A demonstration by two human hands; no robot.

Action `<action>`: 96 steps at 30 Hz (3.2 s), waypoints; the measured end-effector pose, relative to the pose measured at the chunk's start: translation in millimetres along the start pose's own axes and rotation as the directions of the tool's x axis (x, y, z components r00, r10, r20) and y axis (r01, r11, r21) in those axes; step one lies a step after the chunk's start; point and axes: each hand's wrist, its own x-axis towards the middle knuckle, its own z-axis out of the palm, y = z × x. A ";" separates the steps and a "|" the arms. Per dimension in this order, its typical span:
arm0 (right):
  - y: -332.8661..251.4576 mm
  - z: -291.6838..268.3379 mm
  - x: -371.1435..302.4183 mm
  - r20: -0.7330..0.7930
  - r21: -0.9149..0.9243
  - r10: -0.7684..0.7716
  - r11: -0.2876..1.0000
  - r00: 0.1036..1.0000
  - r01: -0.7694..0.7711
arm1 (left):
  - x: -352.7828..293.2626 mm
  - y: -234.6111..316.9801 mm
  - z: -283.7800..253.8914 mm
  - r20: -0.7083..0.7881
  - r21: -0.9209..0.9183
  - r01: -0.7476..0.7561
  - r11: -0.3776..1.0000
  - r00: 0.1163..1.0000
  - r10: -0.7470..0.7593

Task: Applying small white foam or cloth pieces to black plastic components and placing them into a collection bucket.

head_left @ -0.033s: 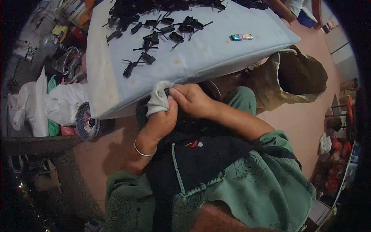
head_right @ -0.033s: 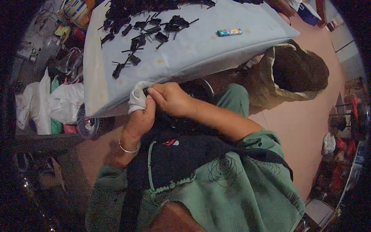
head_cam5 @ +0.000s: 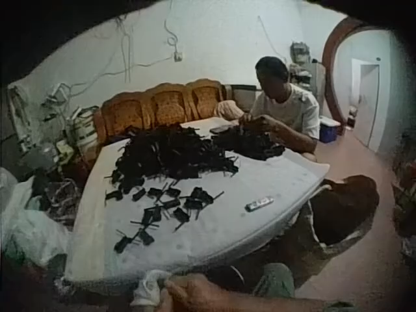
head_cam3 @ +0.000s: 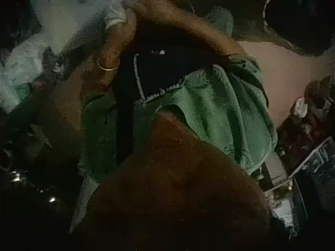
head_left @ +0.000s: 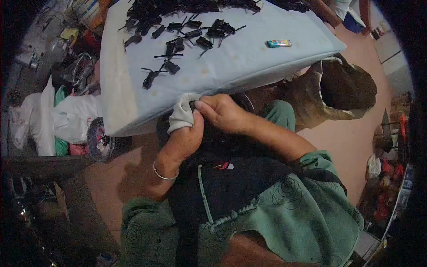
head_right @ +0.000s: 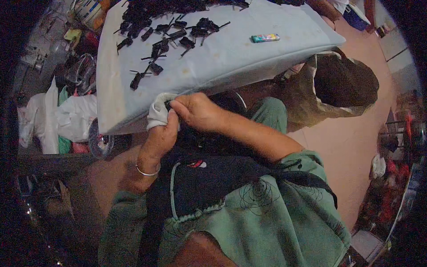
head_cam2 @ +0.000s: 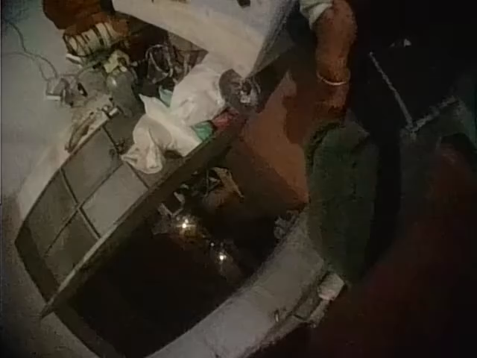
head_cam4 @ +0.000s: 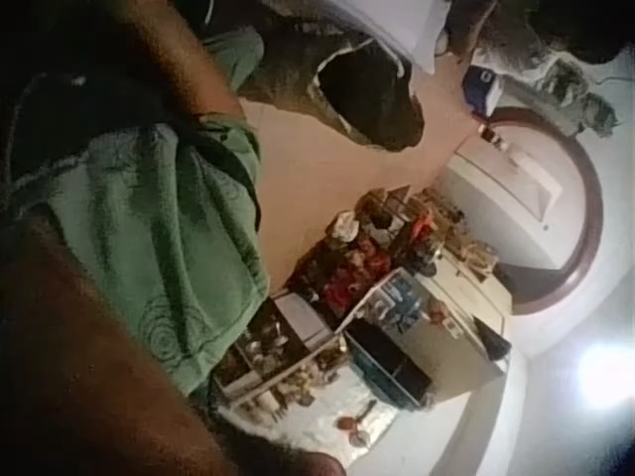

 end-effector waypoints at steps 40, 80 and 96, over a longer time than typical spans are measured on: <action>-45.2 -34.7 -2.2 0.187 -0.461 -0.356 0.791 0.915 0.402 | 8.0 2.1 -9.8 0.187 -0.809 0.402 0.429 0.868 -0.460; -36.5 -23.3 -2.9 0.001 -0.139 -0.071 0.988 0.997 0.071 | 7.5 19.0 -10.2 0.047 -0.408 0.343 0.846 0.933 -0.356; -25.6 -20.9 -0.1 -0.059 0.107 0.017 0.994 0.998 -0.011 | 12.5 25.9 -18.7 -0.093 -0.280 0.183 0.942 0.972 -0.216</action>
